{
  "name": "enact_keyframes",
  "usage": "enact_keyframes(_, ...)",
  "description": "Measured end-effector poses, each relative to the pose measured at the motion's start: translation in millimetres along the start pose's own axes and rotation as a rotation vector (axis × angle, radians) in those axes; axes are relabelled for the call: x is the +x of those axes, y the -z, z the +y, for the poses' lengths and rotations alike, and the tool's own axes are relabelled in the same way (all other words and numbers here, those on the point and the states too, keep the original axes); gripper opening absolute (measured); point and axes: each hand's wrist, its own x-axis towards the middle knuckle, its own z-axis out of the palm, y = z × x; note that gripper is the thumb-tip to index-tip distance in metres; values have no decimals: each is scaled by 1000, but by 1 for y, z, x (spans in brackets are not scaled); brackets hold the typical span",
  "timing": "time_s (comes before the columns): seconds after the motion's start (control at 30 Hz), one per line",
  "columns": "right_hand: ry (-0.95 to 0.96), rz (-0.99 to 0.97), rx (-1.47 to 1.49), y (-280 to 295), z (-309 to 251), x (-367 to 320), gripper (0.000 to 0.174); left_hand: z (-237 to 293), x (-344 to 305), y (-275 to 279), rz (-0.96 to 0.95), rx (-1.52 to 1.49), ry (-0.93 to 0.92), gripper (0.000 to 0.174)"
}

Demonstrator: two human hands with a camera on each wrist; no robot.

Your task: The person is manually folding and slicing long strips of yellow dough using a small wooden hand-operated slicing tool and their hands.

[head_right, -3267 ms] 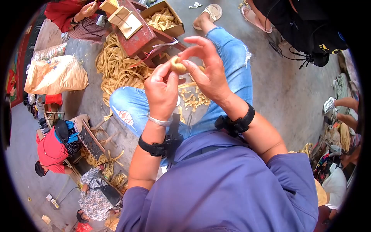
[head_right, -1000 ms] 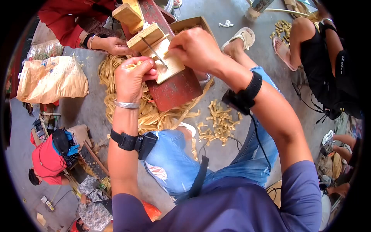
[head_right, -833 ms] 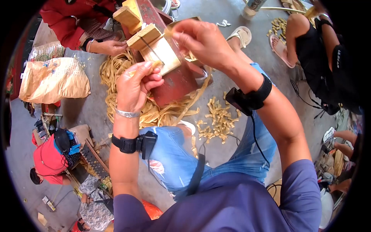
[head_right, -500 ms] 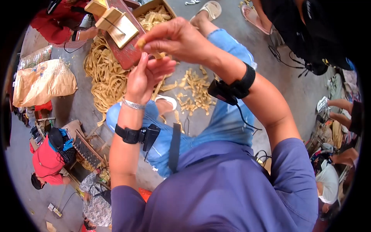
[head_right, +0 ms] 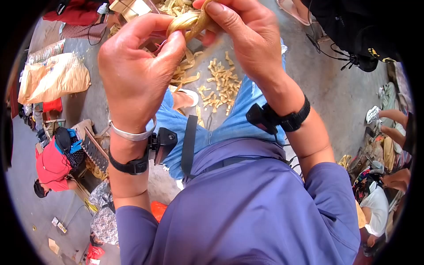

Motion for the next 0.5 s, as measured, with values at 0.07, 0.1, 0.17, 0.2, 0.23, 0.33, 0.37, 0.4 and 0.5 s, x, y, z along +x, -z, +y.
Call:
enact_keyframes(0.07, 12, 8, 86, 1, 9, -1, 15, -1, -2, -2, 88, 406, -362, 9)
enact_keyframes(0.1, 14, 14, 126, 2, 13, -3, 17, -3, -3, -3, 129, 607, -540, 9)
enact_keyframes(0.17, 2, 24, -129, -2, 20, -9, 18, -20, -6, -12, 121, 541, -555, 10)
enact_keyframes(0.2, -9, -39, -200, 0, 24, -11, 18, -29, -8, -14, 95, 567, -540, 10)
enact_keyframes(0.23, -18, -99, -270, 1, 27, -14, 17, -34, -10, -14, 67, 593, -528, 10)
enact_keyframes(0.33, -87, -266, -186, 3, 27, -17, 18, -44, -15, -15, 29, 467, -373, 8)
enact_keyframes(0.37, -105, -313, -147, 2, 28, -19, 19, -45, -15, -14, 31, 383, -325, 8)
enact_keyframes(0.4, -176, -334, -167, 4, 27, -18, 16, -44, -15, -11, 11, 366, -315, 15)
enact_keyframes(0.5, -165, -301, -170, 3, 29, -18, 13, -43, -21, -16, -23, 128, -84, 20)
